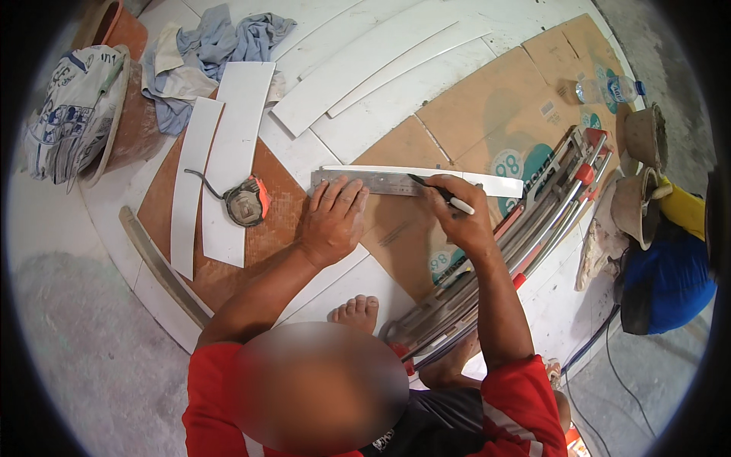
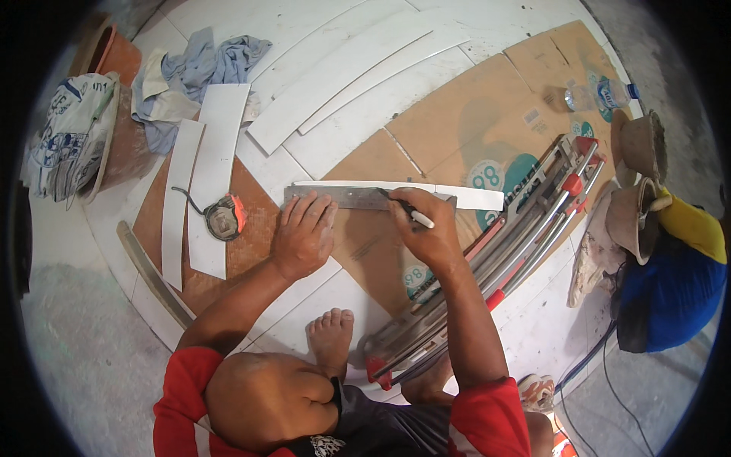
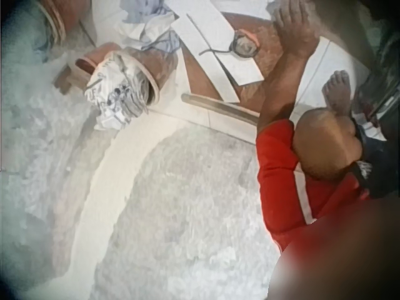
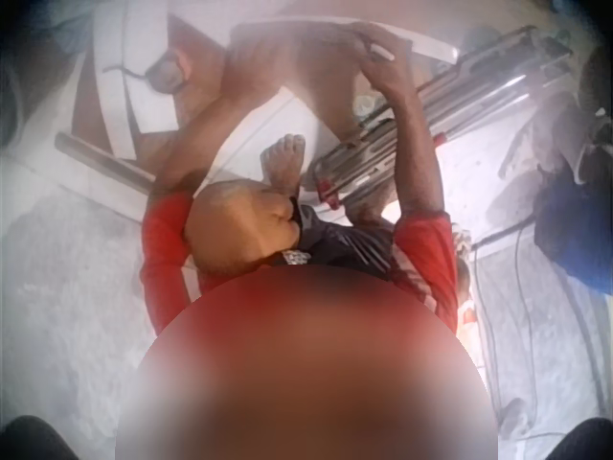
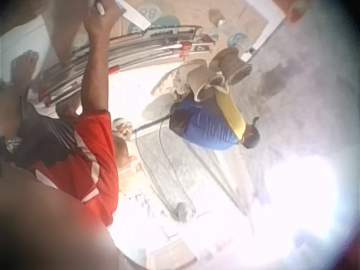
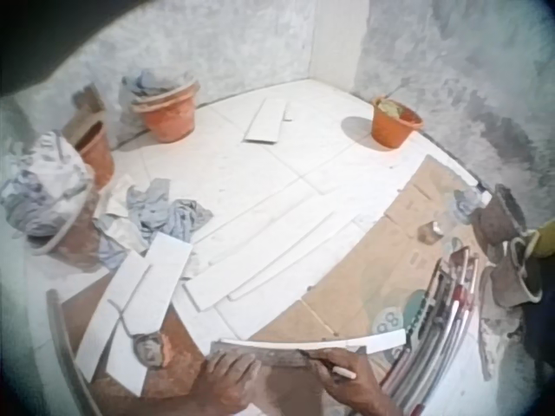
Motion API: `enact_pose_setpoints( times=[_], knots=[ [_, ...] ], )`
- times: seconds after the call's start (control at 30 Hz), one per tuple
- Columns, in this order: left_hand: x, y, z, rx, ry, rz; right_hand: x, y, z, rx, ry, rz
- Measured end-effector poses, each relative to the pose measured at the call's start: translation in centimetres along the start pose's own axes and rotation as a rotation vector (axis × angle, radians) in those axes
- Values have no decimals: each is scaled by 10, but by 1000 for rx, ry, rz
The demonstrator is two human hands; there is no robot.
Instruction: The person walks down a staircase carrying a white tile, then sits on the floor to measure and mark the tile using a tape measure, square ruler, and marker. Another person is visible in the background working with a bucket.
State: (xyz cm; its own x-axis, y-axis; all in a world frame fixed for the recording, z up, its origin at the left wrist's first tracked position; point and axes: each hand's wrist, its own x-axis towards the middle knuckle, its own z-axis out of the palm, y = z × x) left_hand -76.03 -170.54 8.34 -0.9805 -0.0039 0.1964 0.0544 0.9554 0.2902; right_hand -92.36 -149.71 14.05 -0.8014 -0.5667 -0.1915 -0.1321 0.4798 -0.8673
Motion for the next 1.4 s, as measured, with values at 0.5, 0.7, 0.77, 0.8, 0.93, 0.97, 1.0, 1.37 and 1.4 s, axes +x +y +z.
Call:
enact_pose_setpoints(
  times=[0.5,0.7,0.77,0.8,0.93,0.97,1.0,1.37,1.4],
  knots=[
    [1,0,-2,-4,-21,8,-12,16,-67,-54,78,92],
    [0,0,0,-7,-23,1,-11,18,-72,-66,66,132],
    [0,0,0,-8,-26,0,-9,15,-72,-68,66,147],
    [0,0,0,-10,-26,0,-7,13,-71,-68,65,155],
    [1,-1,0,-9,-28,4,1,13,-63,86,69,215],
    [1,-1,0,-5,-23,5,5,8,-60,120,55,213],
    [0,-1,-1,-1,-19,6,9,6,-55,153,41,211],
    [1,-1,-1,-5,-31,5,27,8,-37,149,-70,223],
    [2,-1,-1,-8,-33,3,28,8,-37,133,-69,216]
  ],
)
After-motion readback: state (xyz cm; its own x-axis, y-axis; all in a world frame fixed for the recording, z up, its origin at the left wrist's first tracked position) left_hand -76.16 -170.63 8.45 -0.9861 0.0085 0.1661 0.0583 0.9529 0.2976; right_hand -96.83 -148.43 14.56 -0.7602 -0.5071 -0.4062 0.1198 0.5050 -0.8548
